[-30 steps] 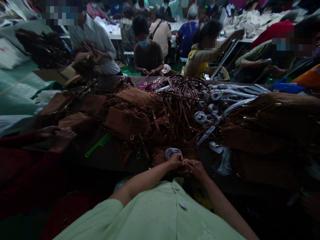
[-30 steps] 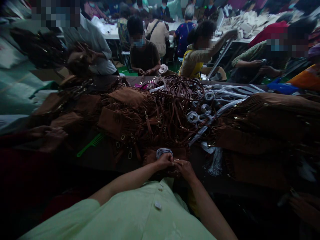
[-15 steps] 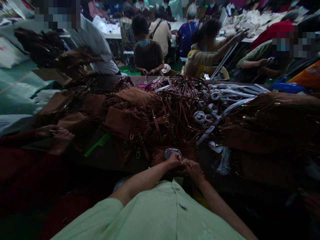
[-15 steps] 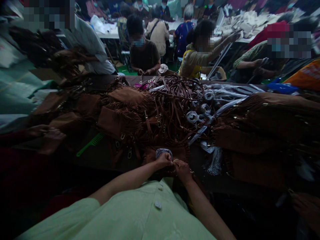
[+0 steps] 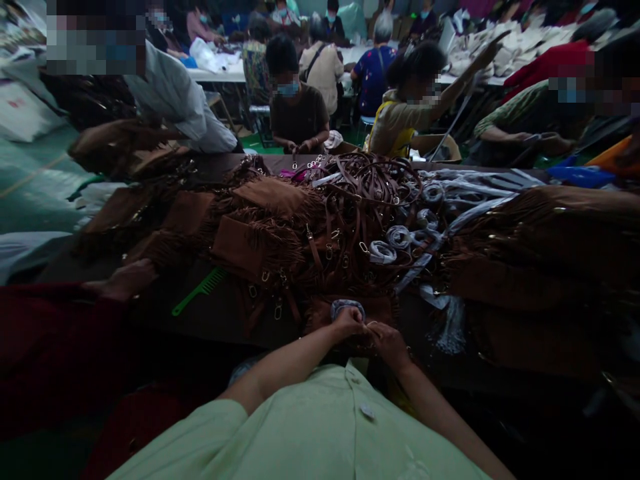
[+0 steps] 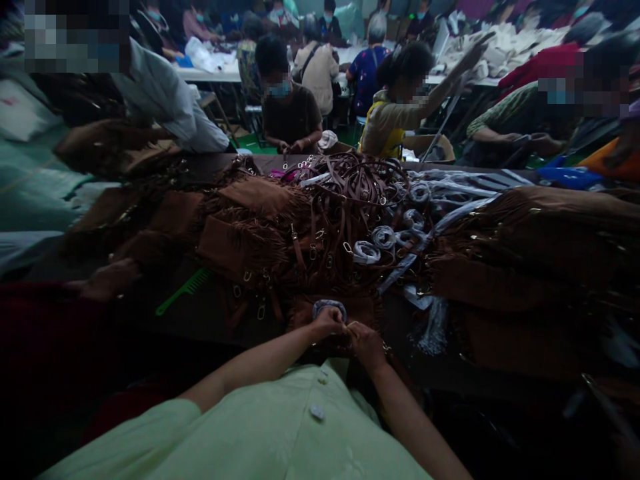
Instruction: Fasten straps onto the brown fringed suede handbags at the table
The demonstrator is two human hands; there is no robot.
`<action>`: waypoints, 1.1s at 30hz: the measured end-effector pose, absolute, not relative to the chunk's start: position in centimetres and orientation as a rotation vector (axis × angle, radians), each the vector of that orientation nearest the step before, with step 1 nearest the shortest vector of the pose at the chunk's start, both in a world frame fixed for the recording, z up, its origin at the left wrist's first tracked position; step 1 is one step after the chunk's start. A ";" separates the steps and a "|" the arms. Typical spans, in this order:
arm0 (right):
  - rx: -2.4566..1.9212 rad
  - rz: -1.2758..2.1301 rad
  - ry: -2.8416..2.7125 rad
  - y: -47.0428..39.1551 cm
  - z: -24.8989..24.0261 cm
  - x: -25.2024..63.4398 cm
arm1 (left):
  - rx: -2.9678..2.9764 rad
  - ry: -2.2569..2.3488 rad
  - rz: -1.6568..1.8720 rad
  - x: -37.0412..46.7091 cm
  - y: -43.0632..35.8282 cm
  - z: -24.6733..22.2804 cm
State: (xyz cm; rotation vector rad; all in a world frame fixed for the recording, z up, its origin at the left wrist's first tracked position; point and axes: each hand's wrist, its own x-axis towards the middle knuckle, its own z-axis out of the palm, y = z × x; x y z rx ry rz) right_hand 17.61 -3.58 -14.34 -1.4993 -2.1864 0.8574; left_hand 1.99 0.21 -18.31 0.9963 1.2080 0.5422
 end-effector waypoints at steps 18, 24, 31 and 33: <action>-1.548 0.507 -2.558 -2.7 -17.0 14.5 | 1.757 1.749 0.474 -4.9 -2.3 -15.0; -1.323 0.802 -2.303 -2.9 -14.7 17.6 | 2.078 1.352 0.320 -5.2 -5.4 -16.4; -0.843 0.793 -2.636 -5.1 -9.9 17.7 | 1.978 1.521 0.318 -3.4 0.1 -15.1; -0.758 0.751 -2.730 -5.2 -9.3 17.8 | 1.991 1.548 0.358 -3.2 1.2 -13.9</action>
